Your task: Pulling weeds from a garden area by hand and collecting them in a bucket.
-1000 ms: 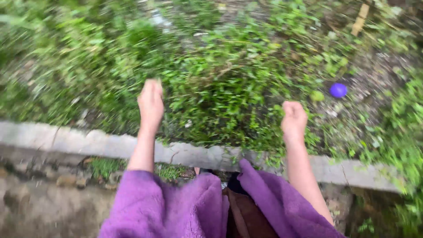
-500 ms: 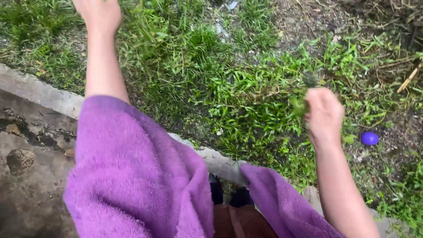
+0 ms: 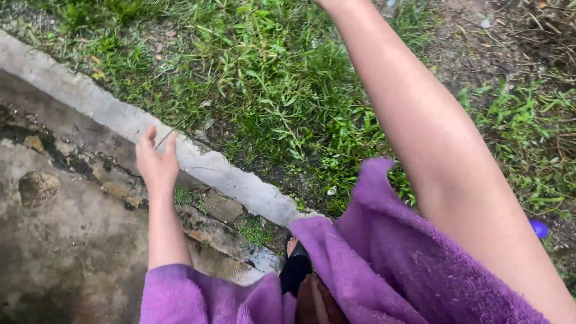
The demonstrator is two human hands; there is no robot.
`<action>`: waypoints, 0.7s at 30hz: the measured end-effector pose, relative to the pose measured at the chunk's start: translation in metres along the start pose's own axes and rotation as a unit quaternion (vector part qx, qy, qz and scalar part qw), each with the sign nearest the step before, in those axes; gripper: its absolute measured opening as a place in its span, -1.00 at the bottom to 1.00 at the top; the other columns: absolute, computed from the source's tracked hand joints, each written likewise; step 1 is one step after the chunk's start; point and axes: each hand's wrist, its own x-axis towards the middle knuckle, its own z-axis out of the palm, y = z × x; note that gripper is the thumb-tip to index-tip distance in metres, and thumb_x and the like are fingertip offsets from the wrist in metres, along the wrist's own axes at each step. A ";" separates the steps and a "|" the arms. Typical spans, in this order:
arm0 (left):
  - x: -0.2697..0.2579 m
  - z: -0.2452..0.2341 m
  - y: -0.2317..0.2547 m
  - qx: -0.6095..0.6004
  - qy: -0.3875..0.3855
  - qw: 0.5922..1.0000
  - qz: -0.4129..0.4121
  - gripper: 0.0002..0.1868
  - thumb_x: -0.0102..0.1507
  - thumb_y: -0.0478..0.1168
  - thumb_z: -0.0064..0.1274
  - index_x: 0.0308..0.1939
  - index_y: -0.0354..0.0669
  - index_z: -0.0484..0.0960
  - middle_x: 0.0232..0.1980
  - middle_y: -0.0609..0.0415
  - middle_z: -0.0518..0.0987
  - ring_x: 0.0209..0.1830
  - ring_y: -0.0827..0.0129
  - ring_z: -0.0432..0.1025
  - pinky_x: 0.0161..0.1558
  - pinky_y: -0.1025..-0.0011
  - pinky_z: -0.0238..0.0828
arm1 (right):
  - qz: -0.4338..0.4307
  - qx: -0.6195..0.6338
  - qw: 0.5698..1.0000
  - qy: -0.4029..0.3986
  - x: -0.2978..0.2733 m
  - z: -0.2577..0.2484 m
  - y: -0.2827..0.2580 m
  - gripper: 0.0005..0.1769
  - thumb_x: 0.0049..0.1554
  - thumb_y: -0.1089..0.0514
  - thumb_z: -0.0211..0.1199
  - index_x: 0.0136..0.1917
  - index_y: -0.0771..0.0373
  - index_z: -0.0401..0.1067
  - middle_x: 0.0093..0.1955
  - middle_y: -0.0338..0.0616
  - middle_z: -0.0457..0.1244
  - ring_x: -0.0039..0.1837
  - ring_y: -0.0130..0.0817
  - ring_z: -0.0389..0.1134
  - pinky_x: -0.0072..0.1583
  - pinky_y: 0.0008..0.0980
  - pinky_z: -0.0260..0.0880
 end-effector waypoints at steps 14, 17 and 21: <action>0.019 -0.002 0.063 -0.019 -0.049 0.992 0.117 -0.62 0.66 -0.29 0.17 0.56 -0.23 0.58 0.45 -0.12 0.68 0.39 0.08 0.55 0.35 0.06 0.48 | 0.341 -0.207 0.906 -0.144 -0.193 -0.052 0.214 -0.58 0.41 -0.18 0.26 0.38 -0.06 0.72 0.15 0.04 0.56 0.20 0.12 0.55 0.11 0.23 0.59; 0.003 0.033 0.110 -0.041 -0.115 0.981 0.150 -0.63 0.69 -0.34 0.13 0.58 -0.26 0.53 0.46 -0.17 0.61 0.39 0.05 0.52 0.30 0.04 0.49 | 0.431 -0.229 0.864 -0.120 -0.332 -0.175 0.289 -0.54 0.50 -0.23 0.27 0.44 0.03 0.71 0.20 0.06 0.56 0.23 0.14 0.55 0.18 0.16 0.54; -0.014 0.095 0.154 -0.064 -0.141 0.962 0.226 -0.66 0.66 -0.35 0.21 0.52 -0.21 0.62 0.39 -0.13 0.67 0.32 0.07 0.58 0.22 0.06 0.63 | 0.516 -0.332 0.786 -0.073 -0.580 -0.337 0.353 -0.40 0.51 -0.37 0.10 0.23 0.02 0.80 0.13 0.25 0.60 0.24 0.38 0.60 0.18 0.19 0.53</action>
